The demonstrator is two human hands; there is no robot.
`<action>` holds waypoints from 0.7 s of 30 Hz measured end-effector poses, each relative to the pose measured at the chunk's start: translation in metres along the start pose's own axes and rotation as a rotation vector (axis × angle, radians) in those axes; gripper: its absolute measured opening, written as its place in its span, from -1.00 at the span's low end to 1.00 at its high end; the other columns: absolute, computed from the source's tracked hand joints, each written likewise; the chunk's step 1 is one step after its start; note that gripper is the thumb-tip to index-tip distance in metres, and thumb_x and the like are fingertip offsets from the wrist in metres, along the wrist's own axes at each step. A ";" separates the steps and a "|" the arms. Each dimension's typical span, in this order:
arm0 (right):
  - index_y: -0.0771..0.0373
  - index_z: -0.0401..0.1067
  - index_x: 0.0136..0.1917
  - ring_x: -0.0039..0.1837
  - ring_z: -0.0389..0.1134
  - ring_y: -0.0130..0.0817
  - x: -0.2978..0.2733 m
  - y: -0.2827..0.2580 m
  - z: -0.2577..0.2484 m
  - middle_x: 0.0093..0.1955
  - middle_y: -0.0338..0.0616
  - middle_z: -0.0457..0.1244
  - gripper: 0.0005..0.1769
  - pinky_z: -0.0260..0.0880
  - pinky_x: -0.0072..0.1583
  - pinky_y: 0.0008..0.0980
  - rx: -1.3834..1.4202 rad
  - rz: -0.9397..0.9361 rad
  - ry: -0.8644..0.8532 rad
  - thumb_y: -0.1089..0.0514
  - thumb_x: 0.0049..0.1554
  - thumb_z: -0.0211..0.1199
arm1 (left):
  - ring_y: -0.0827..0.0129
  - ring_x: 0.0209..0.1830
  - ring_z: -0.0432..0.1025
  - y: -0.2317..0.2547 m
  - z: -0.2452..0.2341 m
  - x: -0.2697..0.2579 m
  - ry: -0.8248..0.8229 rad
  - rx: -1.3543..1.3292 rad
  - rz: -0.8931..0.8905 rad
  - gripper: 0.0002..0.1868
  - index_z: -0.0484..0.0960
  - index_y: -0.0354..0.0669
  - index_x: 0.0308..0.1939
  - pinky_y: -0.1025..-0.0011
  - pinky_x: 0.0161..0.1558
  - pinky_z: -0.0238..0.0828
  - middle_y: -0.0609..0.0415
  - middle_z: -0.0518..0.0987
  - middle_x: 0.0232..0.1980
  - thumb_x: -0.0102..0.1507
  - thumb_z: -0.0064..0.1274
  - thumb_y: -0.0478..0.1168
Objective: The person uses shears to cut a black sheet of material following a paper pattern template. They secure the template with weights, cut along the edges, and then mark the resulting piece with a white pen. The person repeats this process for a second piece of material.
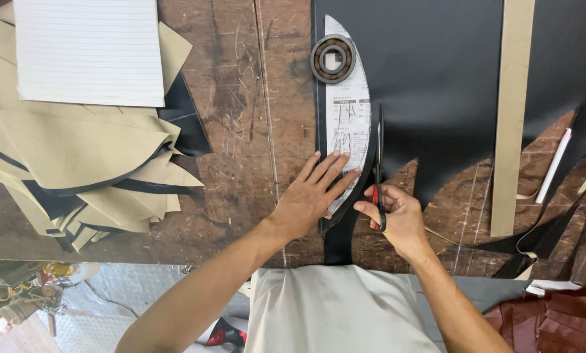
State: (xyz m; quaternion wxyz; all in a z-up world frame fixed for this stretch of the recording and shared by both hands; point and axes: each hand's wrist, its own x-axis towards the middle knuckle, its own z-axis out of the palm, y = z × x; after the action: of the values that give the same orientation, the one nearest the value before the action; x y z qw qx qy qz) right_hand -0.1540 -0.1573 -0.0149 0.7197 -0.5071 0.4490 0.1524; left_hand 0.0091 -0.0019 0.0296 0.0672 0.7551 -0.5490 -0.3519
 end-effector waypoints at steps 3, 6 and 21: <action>0.36 0.49 0.04 -0.40 0.19 -0.63 0.002 -0.004 -0.005 -0.30 -0.29 0.32 -0.61 0.19 -0.35 -0.58 0.001 0.019 -0.013 0.22 -0.03 0.52 | 0.05 0.65 -0.16 -0.001 0.001 0.002 -0.023 -0.024 -0.011 0.12 0.05 -0.10 0.56 0.01 0.59 -0.33 -0.13 0.00 0.62 0.02 0.37 -0.12; 0.33 0.49 0.06 -0.42 0.19 -0.62 0.008 -0.015 -0.007 -0.32 -0.28 0.33 -0.59 0.16 -0.36 -0.58 -0.043 0.072 -0.008 0.22 -0.05 0.51 | 0.06 0.65 -0.16 0.000 0.001 0.003 0.002 -0.049 -0.008 0.12 0.06 -0.09 0.56 0.02 0.59 -0.33 -0.12 0.01 0.62 0.02 0.36 -0.13; 0.35 0.51 0.05 -0.42 0.19 -0.64 0.035 -0.054 -0.017 -0.35 -0.34 0.32 -0.57 0.16 -0.37 -0.60 -0.099 0.027 -0.047 0.21 -0.07 0.54 | 0.08 0.65 -0.16 -0.001 0.002 0.004 -0.032 -0.072 -0.025 0.10 0.05 -0.10 0.57 0.01 0.60 -0.34 -0.12 0.00 0.63 0.03 0.32 -0.12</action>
State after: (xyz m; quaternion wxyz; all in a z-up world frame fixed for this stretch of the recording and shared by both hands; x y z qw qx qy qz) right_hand -0.1070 -0.2043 -0.0120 0.7020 -0.5323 0.4305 0.1962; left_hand 0.0093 -0.0049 0.0257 0.0813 0.7535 -0.5273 -0.3842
